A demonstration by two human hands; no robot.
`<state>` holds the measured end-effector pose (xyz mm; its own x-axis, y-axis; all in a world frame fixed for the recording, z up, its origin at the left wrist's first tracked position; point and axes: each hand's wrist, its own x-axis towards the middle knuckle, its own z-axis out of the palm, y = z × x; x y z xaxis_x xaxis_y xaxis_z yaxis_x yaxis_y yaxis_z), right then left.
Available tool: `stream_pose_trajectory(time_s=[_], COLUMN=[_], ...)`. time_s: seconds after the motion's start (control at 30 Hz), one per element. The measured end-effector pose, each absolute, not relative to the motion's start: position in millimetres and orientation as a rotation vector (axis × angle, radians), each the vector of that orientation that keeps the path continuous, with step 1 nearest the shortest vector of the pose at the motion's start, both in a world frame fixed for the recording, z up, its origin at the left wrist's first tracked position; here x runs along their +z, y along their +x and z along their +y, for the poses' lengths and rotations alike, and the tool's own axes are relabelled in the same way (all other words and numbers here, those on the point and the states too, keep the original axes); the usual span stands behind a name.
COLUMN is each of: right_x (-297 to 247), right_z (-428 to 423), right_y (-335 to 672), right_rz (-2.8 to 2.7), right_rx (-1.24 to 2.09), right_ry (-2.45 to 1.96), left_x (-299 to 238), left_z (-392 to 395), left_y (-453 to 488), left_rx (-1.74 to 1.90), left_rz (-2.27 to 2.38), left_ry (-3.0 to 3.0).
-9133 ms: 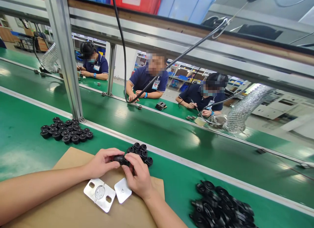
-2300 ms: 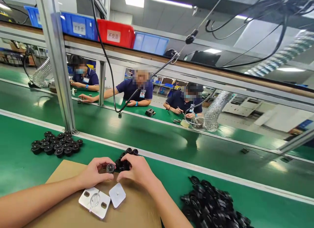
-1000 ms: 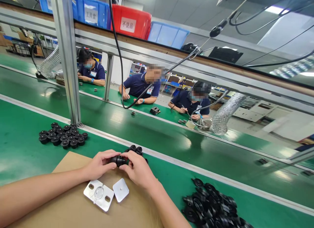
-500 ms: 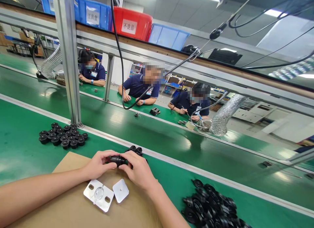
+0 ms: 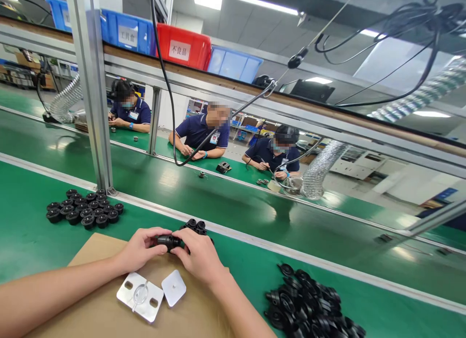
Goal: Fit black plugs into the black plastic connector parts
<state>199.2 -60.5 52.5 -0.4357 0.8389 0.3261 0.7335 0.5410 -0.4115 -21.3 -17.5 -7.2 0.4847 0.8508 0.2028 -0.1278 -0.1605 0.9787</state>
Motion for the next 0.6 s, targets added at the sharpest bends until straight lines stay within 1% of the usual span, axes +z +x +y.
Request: stream_pose_trajectory(time_s=[0.23, 0.4, 0.5, 0.6], right_x=[53, 42, 29, 29], right_z=[-60, -56, -50, -45], right_y=[202, 207, 206, 209], right_rz=[-2.338, -2.415, -2.398, -2.439], right_rx=[0.211, -0.010, -0.081, -0.163], right_ry=[-1.229, -0.974, -0.955, -0.940], left_x=[-6, -20, -28, -24], left_z=[-17, -13, -7, -4], left_y=[-22, -20, -17, -12], left_rx=[1.001, 1.012, 1.028, 0.984], left_rz=[0.677, 0.681, 0.711, 0.701], left_ry=[1.510, 1.525, 1.510, 1.475])
